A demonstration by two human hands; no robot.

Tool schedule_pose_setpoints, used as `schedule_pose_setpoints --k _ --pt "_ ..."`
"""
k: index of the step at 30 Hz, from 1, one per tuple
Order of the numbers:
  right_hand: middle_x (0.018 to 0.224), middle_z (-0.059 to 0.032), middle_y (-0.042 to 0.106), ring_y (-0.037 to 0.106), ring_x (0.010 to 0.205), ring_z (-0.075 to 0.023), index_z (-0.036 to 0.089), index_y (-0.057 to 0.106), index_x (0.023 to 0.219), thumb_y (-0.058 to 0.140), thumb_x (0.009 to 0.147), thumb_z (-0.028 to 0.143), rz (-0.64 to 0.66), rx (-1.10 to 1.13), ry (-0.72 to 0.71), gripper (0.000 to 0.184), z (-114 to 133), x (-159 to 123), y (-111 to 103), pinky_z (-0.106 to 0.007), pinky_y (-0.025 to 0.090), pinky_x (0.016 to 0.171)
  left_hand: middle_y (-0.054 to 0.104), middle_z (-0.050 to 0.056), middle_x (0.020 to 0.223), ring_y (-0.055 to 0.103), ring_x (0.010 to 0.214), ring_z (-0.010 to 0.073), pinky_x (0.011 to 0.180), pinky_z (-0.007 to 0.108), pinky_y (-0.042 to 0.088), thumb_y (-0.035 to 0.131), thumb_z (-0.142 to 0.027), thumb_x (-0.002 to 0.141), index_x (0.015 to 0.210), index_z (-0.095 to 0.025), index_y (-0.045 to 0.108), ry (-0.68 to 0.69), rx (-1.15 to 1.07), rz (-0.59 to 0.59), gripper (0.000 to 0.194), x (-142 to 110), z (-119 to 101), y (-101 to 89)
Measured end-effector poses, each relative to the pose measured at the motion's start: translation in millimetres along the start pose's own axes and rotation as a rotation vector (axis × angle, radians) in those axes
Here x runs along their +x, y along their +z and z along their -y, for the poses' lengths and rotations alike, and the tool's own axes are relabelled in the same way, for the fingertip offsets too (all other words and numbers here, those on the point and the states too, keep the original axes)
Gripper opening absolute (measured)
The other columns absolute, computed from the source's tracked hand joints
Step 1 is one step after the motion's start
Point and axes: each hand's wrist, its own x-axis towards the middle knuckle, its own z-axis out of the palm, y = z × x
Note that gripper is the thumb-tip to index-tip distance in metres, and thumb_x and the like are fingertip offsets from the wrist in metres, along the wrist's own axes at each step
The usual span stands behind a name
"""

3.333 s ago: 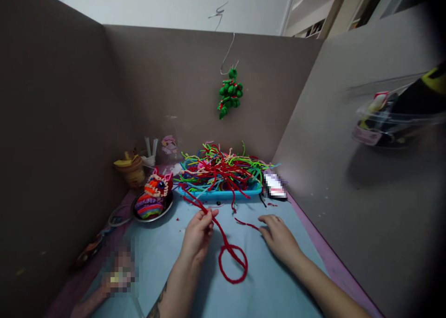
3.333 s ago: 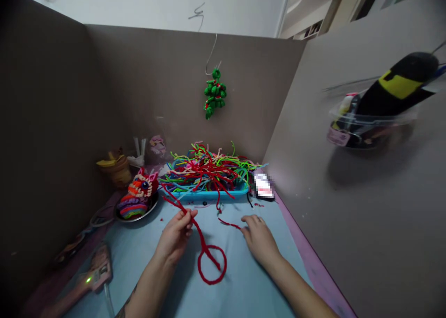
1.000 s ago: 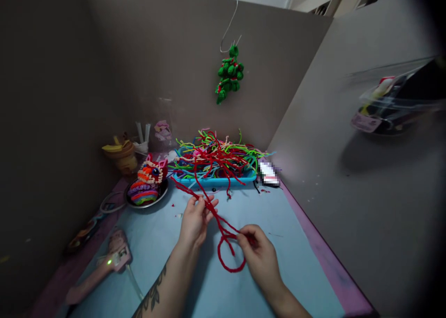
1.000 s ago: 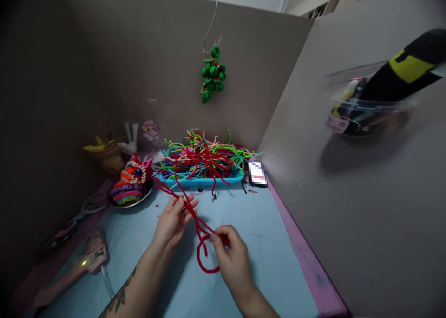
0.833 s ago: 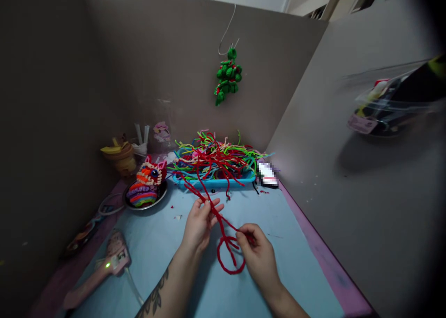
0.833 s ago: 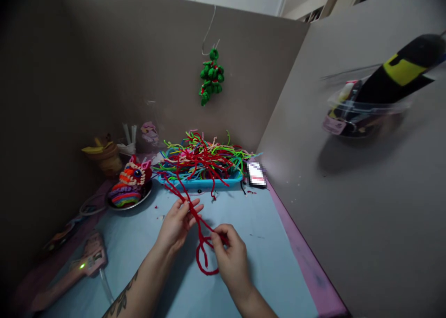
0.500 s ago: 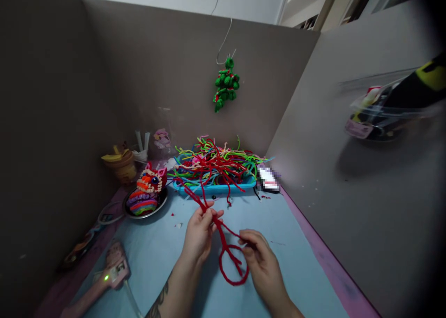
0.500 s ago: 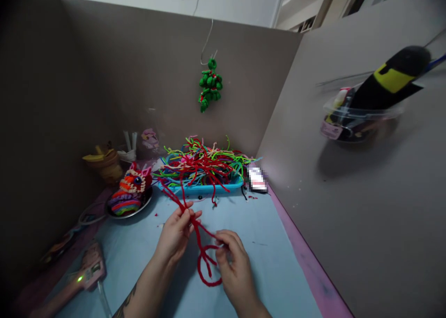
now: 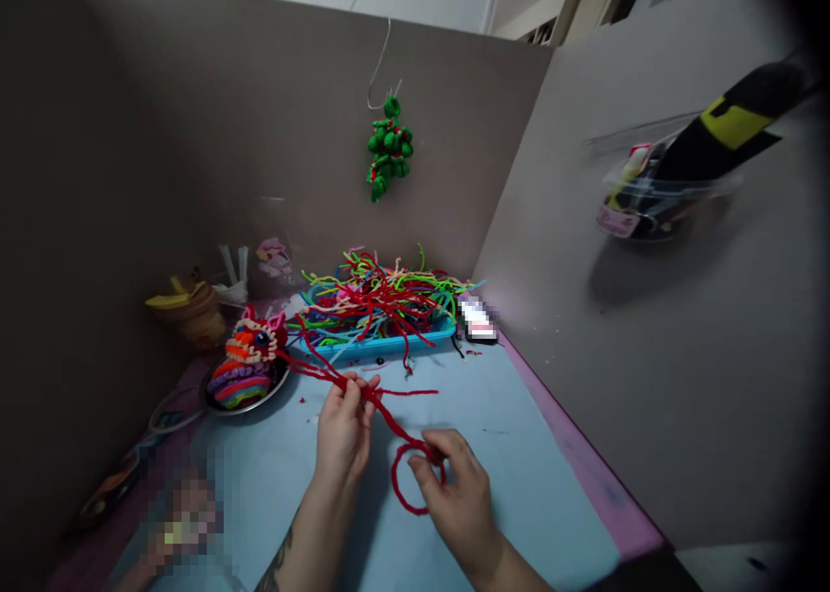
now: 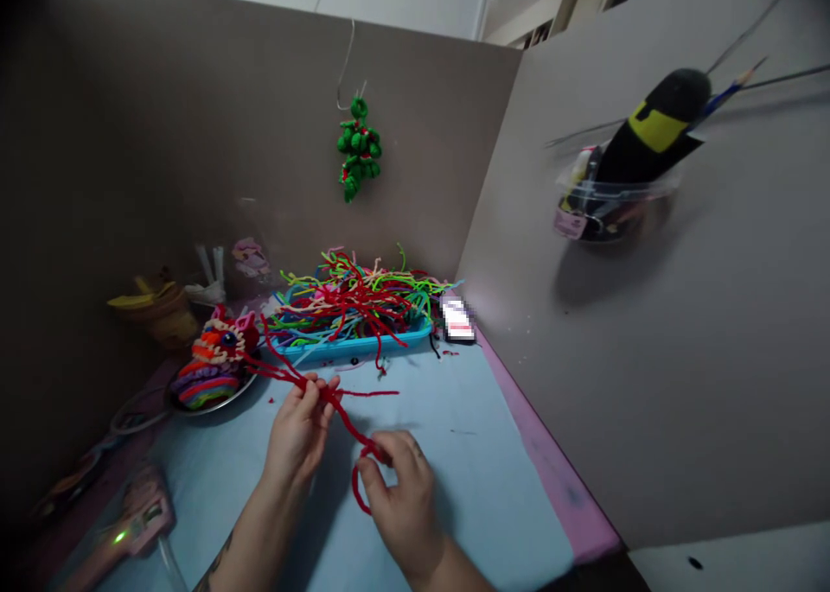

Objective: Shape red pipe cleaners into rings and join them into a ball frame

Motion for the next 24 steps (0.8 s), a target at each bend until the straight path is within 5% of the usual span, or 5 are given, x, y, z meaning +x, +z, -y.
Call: schedule_pose_setpoints --k 4,8,11,16,24 --pt "0.078 -0.0038 0.067 0.062 0.075 -0.0185 0.022 0.065 0.084 0.053 0.087 0.023 0.002 0.093 0.14 0.012 -1 8 0 -0.029 0.048 0.069 0.062 -0.002 0.069 0.068 0.079 0.0126 0.067 0.019 0.05 0.062 -0.012 0.081 0.079 -0.017 0.06 -0.017 -0.037 0.007 0.005 1 -3 0.6" --pt "0.077 -0.0038 0.065 0.06 0.071 -0.0181 0.02 0.063 0.084 0.057 0.084 0.03 -0.073 0.155 0.36 0.011 -13 20 -3 -0.029 0.047 0.066 0.063 -0.002 0.07 0.068 0.073 0.0111 0.063 0.018 0.052 0.052 -0.006 0.086 0.08 -0.016 0.06 -0.049 -0.063 0.022 0.015 0 -8 1.9" --pt "0.079 -0.0035 0.061 0.059 0.078 -0.0182 0.02 0.059 0.078 0.062 0.081 0.028 -0.117 0.218 0.34 0.009 -19 26 -6 -0.029 0.047 0.07 0.062 -0.001 0.069 0.068 0.07 0.0114 0.061 0.018 0.052 0.05 -0.006 0.086 0.08 -0.016 0.06 -0.061 -0.063 0.043 0.015 -1 -9 3.0" --pt "0.117 -0.0088 0.059 0.058 0.103 -0.0212 0.02 0.055 0.073 0.067 0.076 0.024 -0.137 0.476 0.356 0.013 -23 33 -9 -0.035 0.045 0.087 0.063 0.0 0.071 0.068 0.072 0.0128 0.062 0.018 0.054 0.053 -0.007 0.085 0.083 -0.015 0.061 -0.081 -0.051 0.078 0.011 0 -7 1.1" --pt "0.094 -0.0052 0.069 0.063 0.081 -0.0173 0.021 0.052 0.073 0.073 0.073 0.024 -0.126 0.698 0.472 0.021 -30 30 -4 -0.028 0.049 0.067 0.063 0.0 0.073 0.068 0.072 0.013 0.066 0.02 0.055 0.058 -0.007 0.082 0.084 -0.014 0.062 -0.114 -0.013 0.109 0.008 0 -3 -3.8"
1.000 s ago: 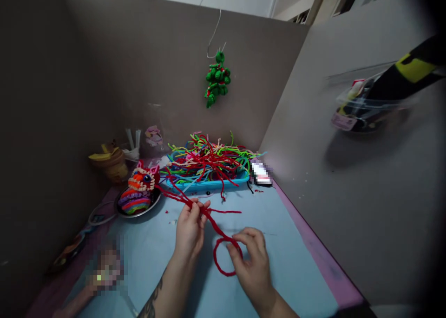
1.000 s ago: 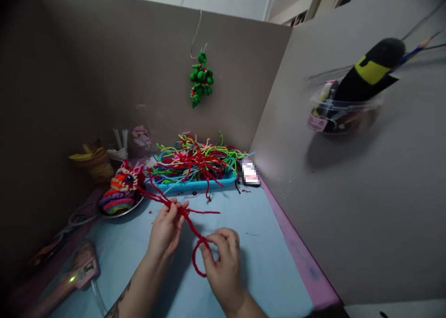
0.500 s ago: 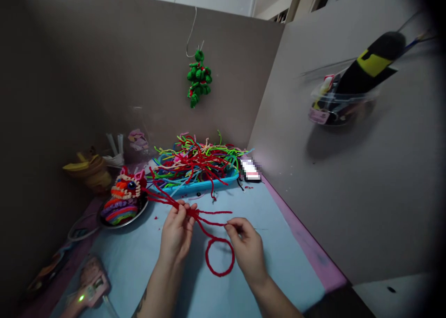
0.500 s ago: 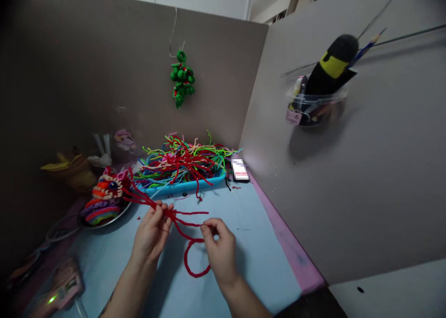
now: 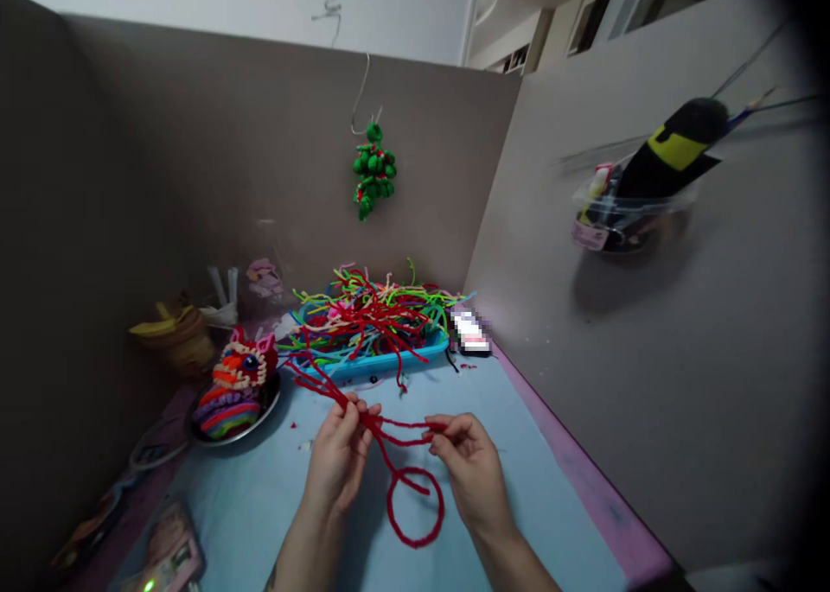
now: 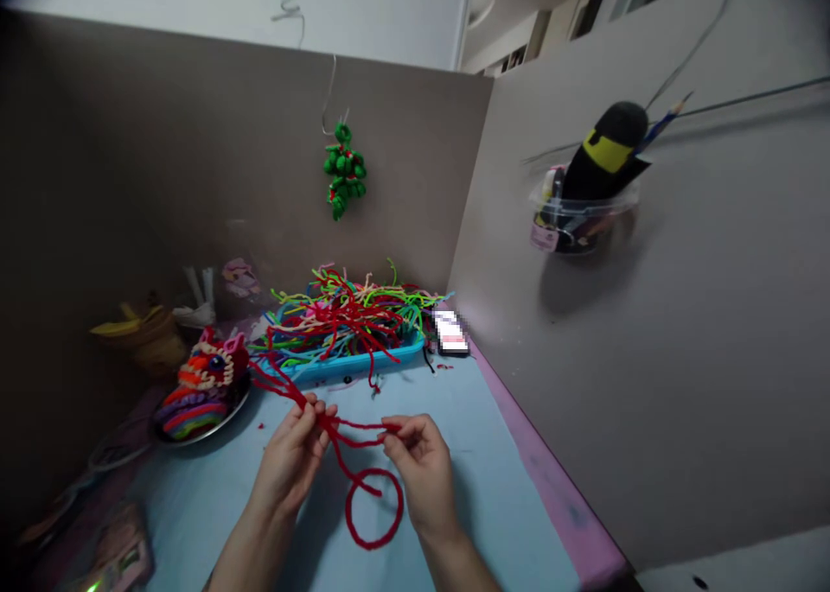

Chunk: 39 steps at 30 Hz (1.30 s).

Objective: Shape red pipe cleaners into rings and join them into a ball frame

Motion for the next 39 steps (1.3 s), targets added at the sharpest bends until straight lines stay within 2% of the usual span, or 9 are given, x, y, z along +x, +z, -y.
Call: schedule_pose_setpoints --k 7,12,15,21,27,30,34,37,39 --pt "0.09 -0.0018 0.067 0.062 0.067 -0.0128 0.024 0.053 0.092 0.075 0.071 0.022 0.01 0.122 -0.006 0.031 1 2 1 -0.025 0.049 0.059 0.063 0.0 0.071 0.069 0.073 0.0151 0.067 0.022 0.054 0.063 -0.01 0.079 0.084 -0.015 0.06 -0.05 0.052 0.081 0.008 0 2 0.2" --pt "0.098 -0.005 0.067 0.063 0.072 -0.0138 0.026 0.053 0.111 0.075 0.071 0.023 -0.052 0.072 -0.01 0.046 1 2 -1 -0.026 0.051 0.06 0.063 -0.001 0.073 0.07 0.076 0.0162 0.065 0.021 0.053 0.069 -0.015 0.077 0.087 -0.015 0.06 -0.076 0.099 0.1 0.014 2 4 -2.6" --pt "0.095 -0.0057 0.068 0.064 0.077 -0.0167 0.023 0.061 0.1 0.075 0.07 0.026 -0.088 0.003 -0.042 0.034 0 3 -3 -0.028 0.052 0.062 0.064 0.0 0.073 0.07 0.076 0.0166 0.066 0.021 0.053 0.072 -0.018 0.074 0.086 -0.015 0.06 -0.075 0.108 0.093 0.017 1 5 -2.5" --pt "0.069 -0.0021 0.066 0.061 0.062 -0.0164 0.019 0.067 0.081 0.07 0.074 0.033 -0.093 -0.257 -0.069 0.015 1 1 -10 -0.028 0.051 0.059 0.064 0.0 0.073 0.07 0.077 0.0174 0.07 0.024 0.053 0.073 -0.019 0.073 0.087 -0.015 0.062 -0.061 0.079 0.078 0.019 0 6 -1.0" --pt "0.08 -0.005 0.068 0.064 0.073 -0.0198 0.021 0.069 0.083 0.059 0.083 0.033 0.127 -0.699 -0.237 0.015 0 -1 -26 -0.03 0.049 0.067 0.063 0.001 0.073 0.068 0.073 0.0143 0.066 0.021 0.05 0.073 -0.02 0.074 0.093 -0.014 0.065 -0.048 0.05 0.029 0.021 0 5 -2.0" --pt "0.076 -0.004 0.066 0.062 0.073 -0.0193 0.022 0.066 0.079 0.053 0.087 0.031 0.264 -0.821 -0.272 0.017 -3 -5 -30 -0.029 0.046 0.068 0.062 0.001 0.073 0.065 0.071 0.013 0.065 0.021 0.049 0.076 -0.022 0.07 0.094 -0.013 0.067 -0.038 0.043 0.031 0.027 -1 5 -1.2" --pt "0.07 -0.0022 0.06 0.057 0.068 -0.0169 0.02 0.06 0.072 0.049 0.087 0.026 0.468 -0.893 -0.188 0.02 2 -19 -26 -0.027 0.043 0.062 0.053 -0.003 0.064 0.051 0.054 0.0067 0.06 0.023 0.048 0.077 -0.033 0.068 0.09 -0.012 0.067 -0.004 0.054 0.094 0.033 -5 10 0.8" --pt "0.075 -0.0018 0.06 0.056 0.068 -0.0157 0.02 0.063 0.077 0.059 0.08 0.027 0.679 -0.799 -0.048 0.009 17 -21 -19 -0.025 0.042 0.061 0.048 -0.005 0.06 0.039 0.047 0.0041 0.048 0.019 0.039 0.076 -0.039 0.068 0.083 -0.011 0.065 -0.03 0.129 0.152 0.033 -10 13 3.7" --pt "0.079 -0.0028 0.061 0.056 0.068 -0.0156 0.02 0.066 0.09 0.064 0.077 0.034 0.665 -0.64 0.031 0.02 29 -11 -14 -0.026 0.044 0.061 0.046 -0.005 0.059 0.035 0.046 0.004 0.045 0.019 0.033 0.075 -0.041 0.069 0.08 -0.011 0.064 -0.077 0.199 0.211 0.033 -15 13 5.8"
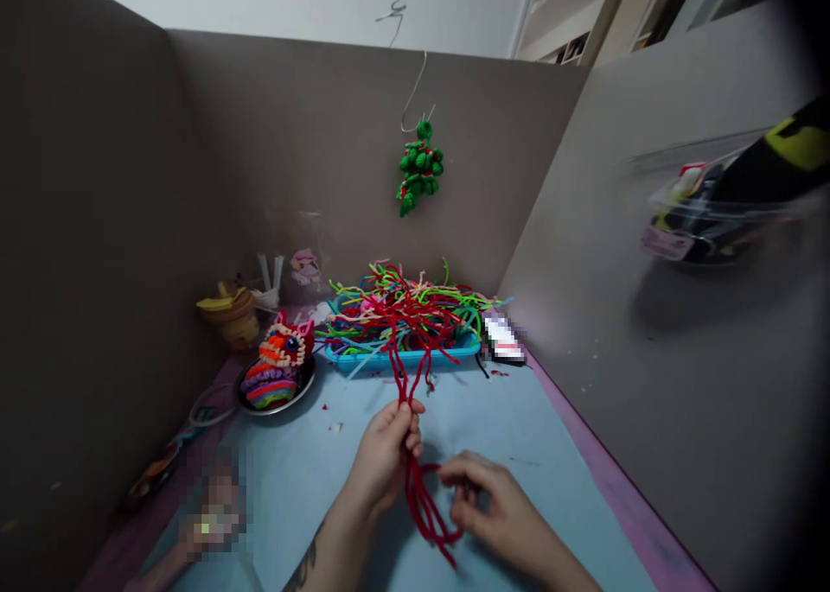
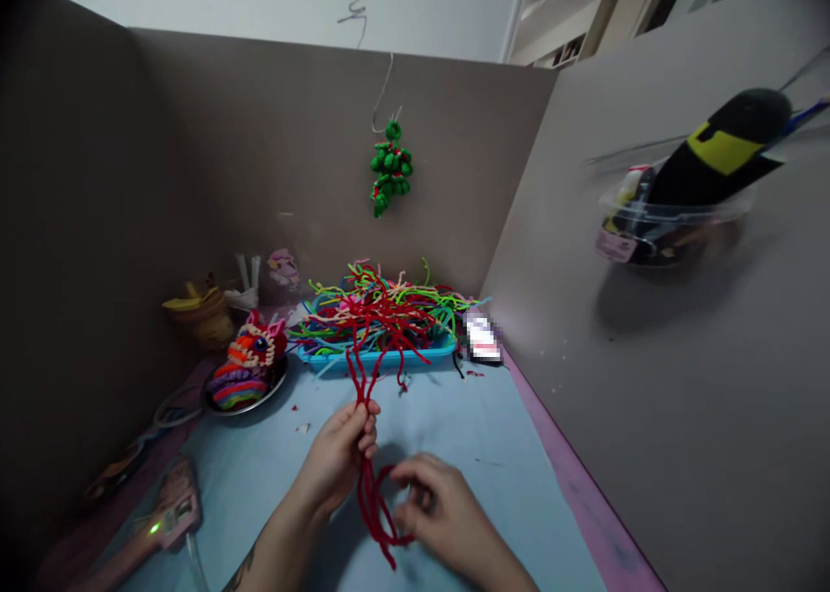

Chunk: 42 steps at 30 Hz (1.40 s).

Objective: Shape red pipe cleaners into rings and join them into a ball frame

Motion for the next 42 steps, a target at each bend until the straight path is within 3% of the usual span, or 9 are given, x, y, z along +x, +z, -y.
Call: schedule_pose_setpoints --k 4,7,12,16,22,27,34,38,42 --pt "0.07 0.0002 0.055 0.048 0.052 -0.0109 0.019 0.062 0.107 0.063 0.077 0.051 -0.413 0.431 0.076 0.044 21 38 -26 -0.022 0.038 0.046 0.043 -0.006 0.057 0.031 0.045 0.004 0.044 0.019 0.029 0.07 -0.043 0.072 0.079 -0.012 0.063 -0.122 0.119 0.137 0.033 -7 0 3.0" --pt "0.071 0.0011 0.055 0.044 0.048 -0.008 0.02 0.063 0.105 0.07 0.071 0.051 -0.534 0.667 0.063 0.046 35 65 -45 -0.019 0.032 0.039 0.041 -0.006 0.056 0.028 0.044 0.0041 0.043 0.02 0.028 0.067 -0.044 0.075 0.079 -0.012 0.062 -0.175 0.198 0.189 0.033 -7 4 1.9" --pt "0.067 -0.0012 0.06 0.049 0.05 -0.0077 0.016 0.07 0.078 0.08 0.06 0.04 -0.42 0.771 0.101 0.032 46 82 -67 -0.018 0.038 0.039 0.037 -0.007 0.052 0.028 0.044 0.0054 0.044 0.02 0.025 0.064 -0.045 0.077 0.08 -0.013 0.062 -0.221 0.29 0.233 0.032 -5 7 -0.4" --pt "0.069 -0.0008 0.063 0.054 0.053 -0.0075 0.016 0.072 0.089 0.08 0.063 0.035 -0.264 0.784 0.14 0.033 43 88 -77 -0.018 0.046 0.047 0.038 -0.007 0.053 0.027 0.044 0.0052 0.043 0.021 0.022 0.062 -0.044 0.078 0.081 -0.014 0.062 -0.247 0.329 0.28 0.031 -6 4 -1.5" --pt "0.057 0.0037 0.06 0.052 0.045 -0.0059 0.017 0.07 0.103 0.08 0.063 0.027 -0.198 0.641 0.143 0.042 37 97 -84 -0.017 0.04 0.042 0.038 -0.007 0.054 0.024 0.042 0.005 0.043 0.022 0.015 0.063 -0.046 0.076 0.079 -0.013 0.064 -0.297 0.411 0.308 0.033 -7 2 -0.2" --pt "0.056 0.0036 0.058 0.049 0.044 -0.0066 0.016 0.072 0.096 0.078 0.064 0.028 -0.076 0.558 0.126 0.035 41 96 -91 -0.018 0.036 0.038 0.038 -0.007 0.052 0.022 0.041 0.0049 0.042 0.023 0.013 0.063 -0.048 0.073 0.078 -0.013 0.066 -0.326 0.454 0.293 0.035 -5 2 1.7" --pt "0.052 0.0049 0.054 0.046 0.044 -0.007 0.017 0.065 0.067 0.077 0.065 0.032 -0.061 0.499 0.072 0.019 43 96 -95 -0.018 0.035 0.039 0.043 -0.006 0.054 0.028 0.04 0.0052 0.041 0.021 0.017 0.062 -0.047 0.074 0.083 -0.013 0.068 -0.31 0.493 0.298 0.036 -4 2 -0.3" --pt "0.057 0.0027 0.059 0.047 0.048 -0.0073 0.017 0.065 0.066 0.078 0.061 0.032 -0.152 0.459 0.088 0.021 38 99 -97 -0.019 0.037 0.044 0.052 -0.002 0.061 0.041 0.045 0.0071 0.044 0.021 0.027 0.063 -0.05 0.073 0.091 -0.014 0.069 -0.258 0.542 0.264 0.041 -4 1 2.9" --pt "0.056 0.0047 0.058 0.047 0.048 -0.0075 0.018 0.064 0.072 0.08 0.057 0.027 -0.211 0.452 0.083 0.024 31 102 -98 -0.02 0.036 0.046 0.049 -0.004 0.059 0.036 0.046 0.007 0.043 0.02 0.022 0.064 -0.05 0.073 0.093 -0.014 0.07 -0.211 0.583 0.21 0.042 -3 0 3.0"
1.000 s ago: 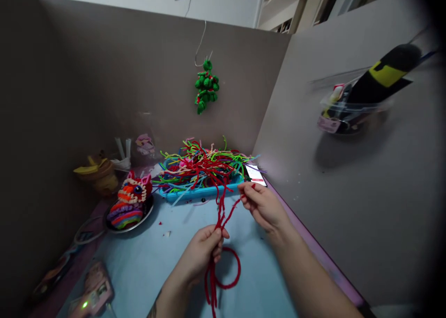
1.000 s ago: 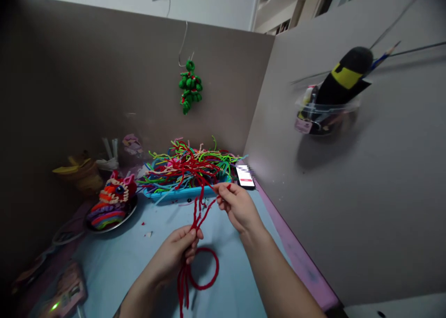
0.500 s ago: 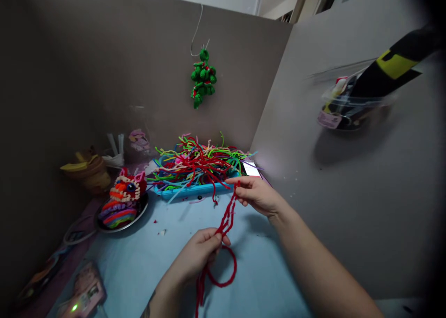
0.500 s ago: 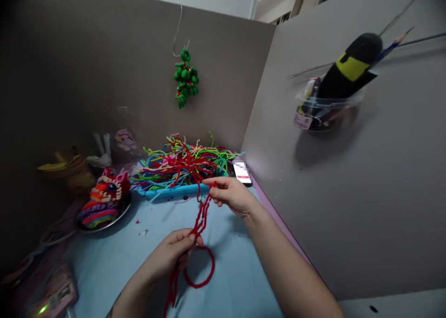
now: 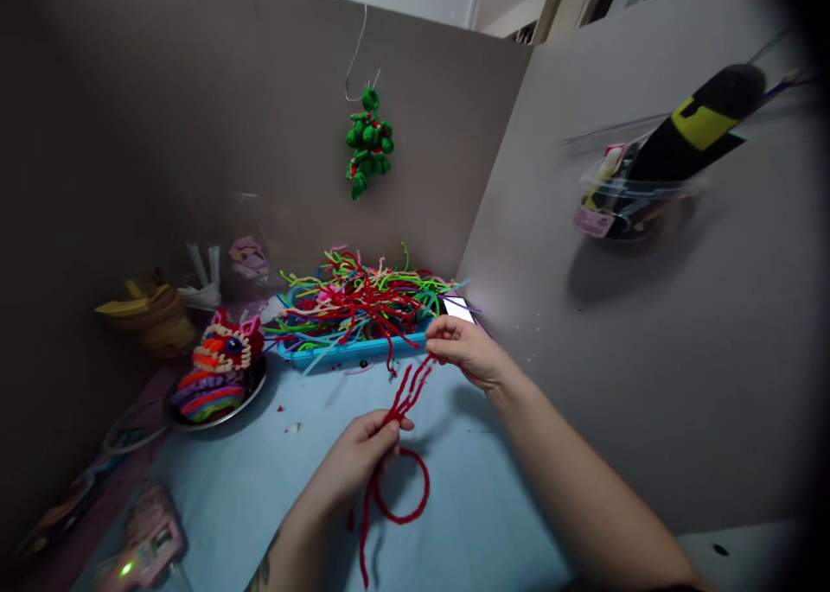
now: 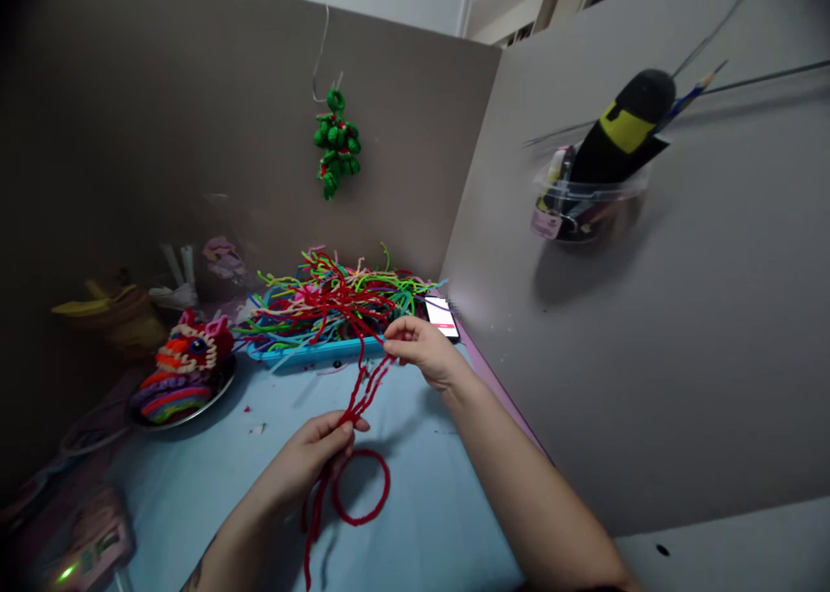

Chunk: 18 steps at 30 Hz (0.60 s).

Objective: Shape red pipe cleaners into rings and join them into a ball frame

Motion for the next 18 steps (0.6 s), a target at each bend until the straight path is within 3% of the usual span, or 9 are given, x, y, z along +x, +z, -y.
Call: schedule_pose_setpoints --k 7,14,18 --pt "0.059 0.0051 0.057 0.048 0.053 -0.0097 0.018 0.063 0.078 0.077 0.06 0.026 -0.06 -0.088 -0.11 0.024 -6 3 0 -0.022 0.037 0.051 0.045 -0.005 0.055 0.03 0.046 0.007 0.043 0.021 0.02 0.066 -0.05 0.072 0.089 -0.013 0.069 0.04 -0.031 -0.024 0.04 2 0 -3.4" --pt "0.066 0.0047 0.056 0.049 0.057 -0.01 0.021 0.06 0.08 0.076 0.062 0.031 -0.223 0.093 -0.211 0.026 -12 5 14 -0.022 0.041 0.055 0.048 -0.004 0.056 0.037 0.044 0.0071 0.044 0.02 0.026 0.065 -0.048 0.071 0.084 -0.014 0.066 0.037 -0.106 -0.049 0.037 1 -2 0.0" --pt "0.084 -0.0007 0.063 0.058 0.072 -0.0143 0.024 0.06 0.091 0.069 0.069 0.048 -0.258 0.315 -0.217 0.033 -9 7 13 -0.026 0.047 0.063 0.043 -0.007 0.053 0.033 0.042 0.0065 0.043 0.02 0.024 0.062 -0.048 0.072 0.078 -0.015 0.062 0.076 -0.104 -0.174 0.034 4 0 -3.5"
